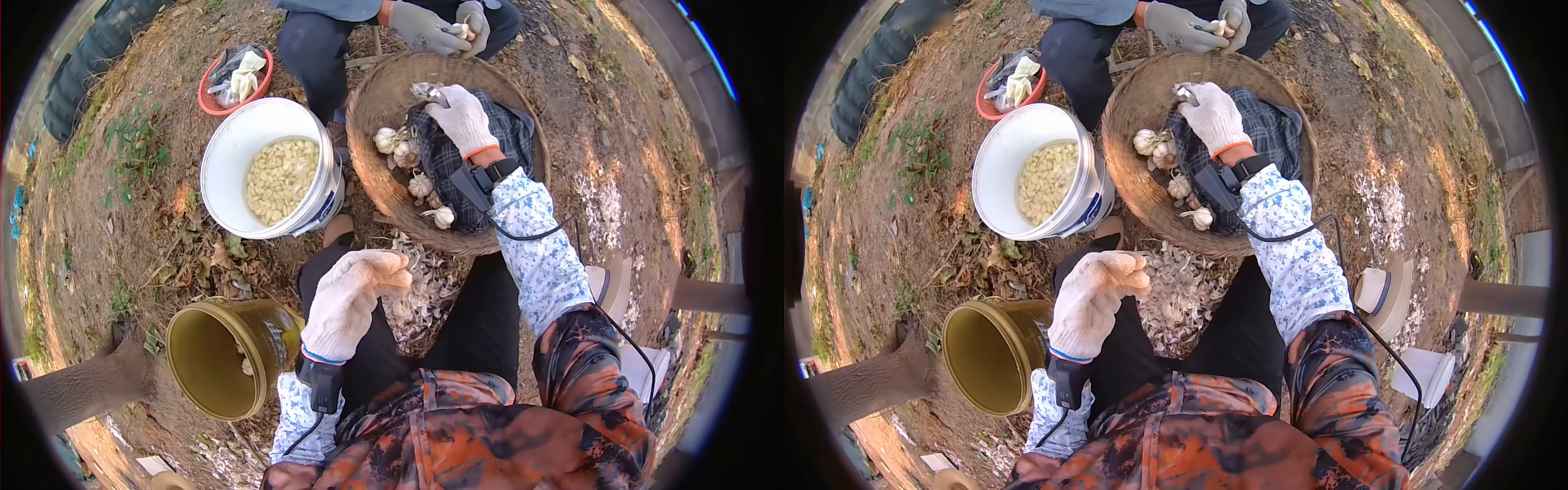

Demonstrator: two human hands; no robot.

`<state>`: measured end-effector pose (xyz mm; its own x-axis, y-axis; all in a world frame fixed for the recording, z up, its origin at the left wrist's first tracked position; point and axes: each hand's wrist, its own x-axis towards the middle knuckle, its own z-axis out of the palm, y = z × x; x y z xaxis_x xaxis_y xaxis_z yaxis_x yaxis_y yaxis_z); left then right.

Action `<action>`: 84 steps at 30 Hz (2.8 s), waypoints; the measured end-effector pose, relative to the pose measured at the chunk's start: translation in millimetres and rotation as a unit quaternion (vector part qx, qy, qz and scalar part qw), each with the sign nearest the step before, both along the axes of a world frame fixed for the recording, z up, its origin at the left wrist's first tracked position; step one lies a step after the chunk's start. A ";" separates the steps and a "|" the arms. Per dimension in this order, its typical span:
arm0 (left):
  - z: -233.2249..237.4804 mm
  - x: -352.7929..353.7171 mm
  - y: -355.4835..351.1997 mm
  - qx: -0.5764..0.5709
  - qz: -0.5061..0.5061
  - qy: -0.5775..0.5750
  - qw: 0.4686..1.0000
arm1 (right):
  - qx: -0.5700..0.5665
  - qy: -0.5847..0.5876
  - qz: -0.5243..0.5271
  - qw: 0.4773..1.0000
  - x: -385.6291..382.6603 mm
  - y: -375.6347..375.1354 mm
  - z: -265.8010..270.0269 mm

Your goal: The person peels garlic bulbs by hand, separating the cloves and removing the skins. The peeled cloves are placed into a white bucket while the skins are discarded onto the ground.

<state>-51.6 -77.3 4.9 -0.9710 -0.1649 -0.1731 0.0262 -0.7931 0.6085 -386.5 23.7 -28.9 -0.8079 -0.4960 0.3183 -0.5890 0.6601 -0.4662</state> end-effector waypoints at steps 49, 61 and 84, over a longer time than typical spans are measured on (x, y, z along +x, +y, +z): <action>13.1 -22.5 29.7 -0.137 0.043 -0.050 0.988 | -0.153 -0.134 0.218 0.954 205.9 68.3 68.8; 23.2 31.7 68.6 -0.274 0.048 -0.041 0.960 | -0.417 -0.527 0.090 0.735 287.2 118.2 67.3; 33.9 51.8 70.0 -0.299 -0.040 -0.081 0.950 | -0.321 -0.408 0.088 0.850 314.1 142.2 73.9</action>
<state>0.2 -7.2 38.8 -0.9531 -0.2081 -0.2198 -0.1515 -0.3005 0.9417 -72.4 166.0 45.0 -0.8213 -0.5671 -0.0614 0.0403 0.0497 -0.9980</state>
